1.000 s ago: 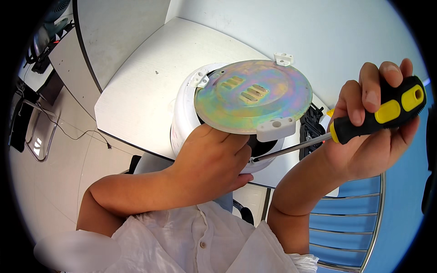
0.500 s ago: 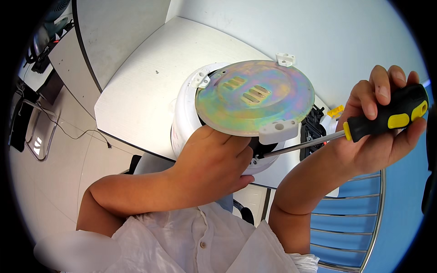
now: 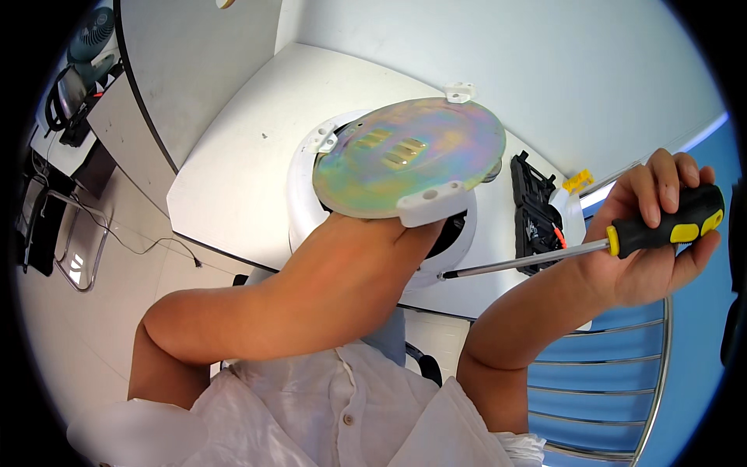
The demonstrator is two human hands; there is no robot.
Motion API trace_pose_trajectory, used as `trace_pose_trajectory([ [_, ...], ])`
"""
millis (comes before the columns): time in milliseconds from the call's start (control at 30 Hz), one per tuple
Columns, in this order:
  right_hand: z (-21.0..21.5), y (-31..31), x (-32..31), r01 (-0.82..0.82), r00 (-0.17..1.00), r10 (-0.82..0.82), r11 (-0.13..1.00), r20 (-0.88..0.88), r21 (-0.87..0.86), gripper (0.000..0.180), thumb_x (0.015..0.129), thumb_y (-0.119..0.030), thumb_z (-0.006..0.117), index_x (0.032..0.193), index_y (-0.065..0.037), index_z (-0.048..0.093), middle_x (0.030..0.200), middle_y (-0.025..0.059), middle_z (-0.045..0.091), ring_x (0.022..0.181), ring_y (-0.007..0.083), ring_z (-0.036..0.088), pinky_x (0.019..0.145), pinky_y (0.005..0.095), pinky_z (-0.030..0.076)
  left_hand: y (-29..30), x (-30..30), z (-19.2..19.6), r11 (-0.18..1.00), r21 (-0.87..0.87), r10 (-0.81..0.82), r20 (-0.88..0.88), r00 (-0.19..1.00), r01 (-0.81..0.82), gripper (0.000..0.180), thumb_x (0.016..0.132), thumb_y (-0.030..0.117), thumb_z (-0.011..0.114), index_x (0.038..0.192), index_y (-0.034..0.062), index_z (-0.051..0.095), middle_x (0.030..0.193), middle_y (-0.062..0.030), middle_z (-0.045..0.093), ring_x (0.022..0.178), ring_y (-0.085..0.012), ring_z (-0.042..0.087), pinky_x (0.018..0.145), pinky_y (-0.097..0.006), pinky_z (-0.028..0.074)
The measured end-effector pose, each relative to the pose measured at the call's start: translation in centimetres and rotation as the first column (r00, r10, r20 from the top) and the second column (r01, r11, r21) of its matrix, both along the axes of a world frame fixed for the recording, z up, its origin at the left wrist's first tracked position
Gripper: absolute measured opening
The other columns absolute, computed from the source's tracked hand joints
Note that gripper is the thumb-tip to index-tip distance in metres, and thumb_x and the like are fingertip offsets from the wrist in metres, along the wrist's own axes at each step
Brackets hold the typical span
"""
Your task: The person uses a screwdriver to attach a circular metal plate to the bottom of a white appliance. They systematically tighten several screws around the perimeter of the plate. After securing the plate, the person flips the appliance upright.
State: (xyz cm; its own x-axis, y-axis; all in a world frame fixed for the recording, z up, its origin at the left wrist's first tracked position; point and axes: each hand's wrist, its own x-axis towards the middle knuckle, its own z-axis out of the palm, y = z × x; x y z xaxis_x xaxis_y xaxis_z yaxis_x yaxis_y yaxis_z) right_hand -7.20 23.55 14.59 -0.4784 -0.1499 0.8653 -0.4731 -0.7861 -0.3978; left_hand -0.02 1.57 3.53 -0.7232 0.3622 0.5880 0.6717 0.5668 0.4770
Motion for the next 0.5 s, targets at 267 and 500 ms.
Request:
trace_pose_trajectory([
  [267,-0.6,2.8,1.3,0.009,1.0,-0.011,0.998,-0.026,-0.065,0.045,0.085,-0.023,0.065,0.116,0.004,0.048,0.101,0.0134,0.048,0.08,0.0196,0.051,0.06,0.0276,0.048,1.3,-0.6,1.5,0.985,-0.094,-0.099,0.375,0.922,0.144,0.032,0.094,0.004,0.053,0.125,-0.0009,0.054,0.117,-0.0183,0.06,0.102,-0.0382,0.061,0.087,-0.044,0.05],
  [500,-1.7,4.3,1.3,-0.043,0.999,0.043,0.992,-0.003,-0.121,0.045,0.087,-0.025,0.062,0.118,0.004,0.047,0.102,0.0132,0.047,0.079,0.0203,0.05,0.059,0.0288,0.046,2.5,-1.5,2.3,0.991,-0.031,-0.113,0.345,0.932,0.132,0.032,0.1,0.016,0.047,0.128,0.0004,0.053,0.116,-0.0206,0.06,0.107,-0.0371,0.059,0.095,-0.044,0.046],
])
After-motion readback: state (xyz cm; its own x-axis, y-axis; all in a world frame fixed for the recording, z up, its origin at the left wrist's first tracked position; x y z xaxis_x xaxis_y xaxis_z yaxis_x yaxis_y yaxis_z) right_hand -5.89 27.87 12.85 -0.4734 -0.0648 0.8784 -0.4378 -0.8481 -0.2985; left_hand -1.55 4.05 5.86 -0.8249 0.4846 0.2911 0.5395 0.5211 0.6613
